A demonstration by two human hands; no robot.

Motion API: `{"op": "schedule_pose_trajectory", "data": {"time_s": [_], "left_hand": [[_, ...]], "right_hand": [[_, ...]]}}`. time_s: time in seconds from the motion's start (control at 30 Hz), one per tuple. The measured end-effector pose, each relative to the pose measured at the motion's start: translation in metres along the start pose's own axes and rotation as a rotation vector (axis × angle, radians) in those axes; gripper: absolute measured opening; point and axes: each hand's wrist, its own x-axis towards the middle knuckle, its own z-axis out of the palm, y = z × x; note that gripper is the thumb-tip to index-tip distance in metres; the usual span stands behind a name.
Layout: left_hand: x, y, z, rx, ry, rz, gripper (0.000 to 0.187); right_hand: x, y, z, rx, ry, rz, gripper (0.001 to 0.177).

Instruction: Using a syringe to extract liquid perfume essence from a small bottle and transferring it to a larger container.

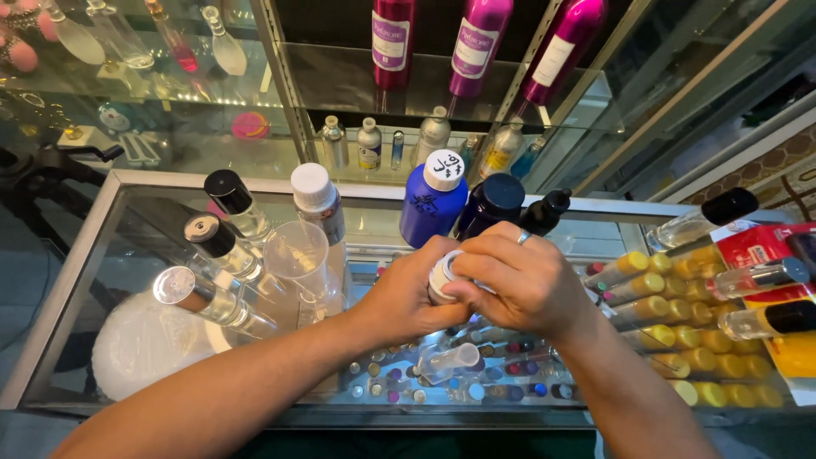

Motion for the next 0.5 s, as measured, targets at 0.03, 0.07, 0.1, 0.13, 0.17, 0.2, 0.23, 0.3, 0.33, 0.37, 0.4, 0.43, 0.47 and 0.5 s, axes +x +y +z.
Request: {"op": "schedule_pose_trajectory", "data": {"time_s": [0.03, 0.07, 0.1, 0.13, 0.17, 0.2, 0.23, 0.3, 0.33, 0.37, 0.4, 0.43, 0.47, 0.5], "left_hand": [[0.0, -0.002, 0.0, 0.009, 0.001, 0.0, 0.049], [0.0, -0.001, 0.0, 0.009, 0.001, 0.005, 0.049], [0.0, 0.0, 0.0, 0.01, 0.005, 0.009, 0.048], [-0.001, 0.001, 0.0, 0.012, 0.009, 0.013, 0.048], [-0.001, 0.002, 0.0, 0.013, 0.008, 0.014, 0.048], [-0.002, 0.003, 0.0, 0.016, 0.011, 0.018, 0.048], [-0.002, 0.003, -0.001, 0.02, 0.015, 0.021, 0.048], [-0.002, 0.005, 0.0, 0.017, 0.017, 0.034, 0.047], [-0.002, 0.005, 0.0, 0.013, 0.019, 0.045, 0.046], [-0.001, 0.006, -0.001, 0.012, 0.02, 0.042, 0.046], [-0.001, 0.006, -0.001, 0.012, 0.016, 0.06, 0.047], [0.0, 0.006, -0.002, 0.012, 0.011, 0.077, 0.047], [-0.001, 0.007, -0.002, 0.01, 0.011, 0.072, 0.047], [-0.001, 0.008, -0.002, 0.006, 0.016, 0.091, 0.046]], "right_hand": [[-0.001, 0.001, 0.0, -0.009, 0.001, -0.006, 0.02], [-0.002, 0.002, -0.001, -0.013, 0.0, -0.01, 0.02], [-0.003, 0.003, -0.001, -0.005, 0.0, -0.007, 0.019], [-0.004, 0.004, -0.002, 0.003, -0.001, -0.004, 0.018], [-0.005, 0.004, -0.002, 0.002, 0.0, -0.005, 0.018], [-0.005, 0.004, -0.002, 0.0, 0.0, -0.007, 0.017], [-0.005, 0.004, -0.001, -0.002, 0.001, -0.011, 0.017], [-0.005, 0.005, -0.002, -0.013, 0.01, -0.015, 0.017], [-0.006, 0.006, -0.003, -0.023, 0.017, -0.019, 0.016], [-0.006, 0.006, -0.002, -0.021, 0.015, -0.017, 0.016], [-0.006, 0.005, -0.002, -0.007, 0.017, -0.007, 0.016], [-0.006, 0.004, -0.002, 0.007, 0.02, 0.005, 0.017], [-0.007, 0.004, -0.001, 0.01, 0.018, 0.008, 0.017], [-0.008, 0.005, 0.0, 0.006, 0.02, 0.009, 0.017]]}}
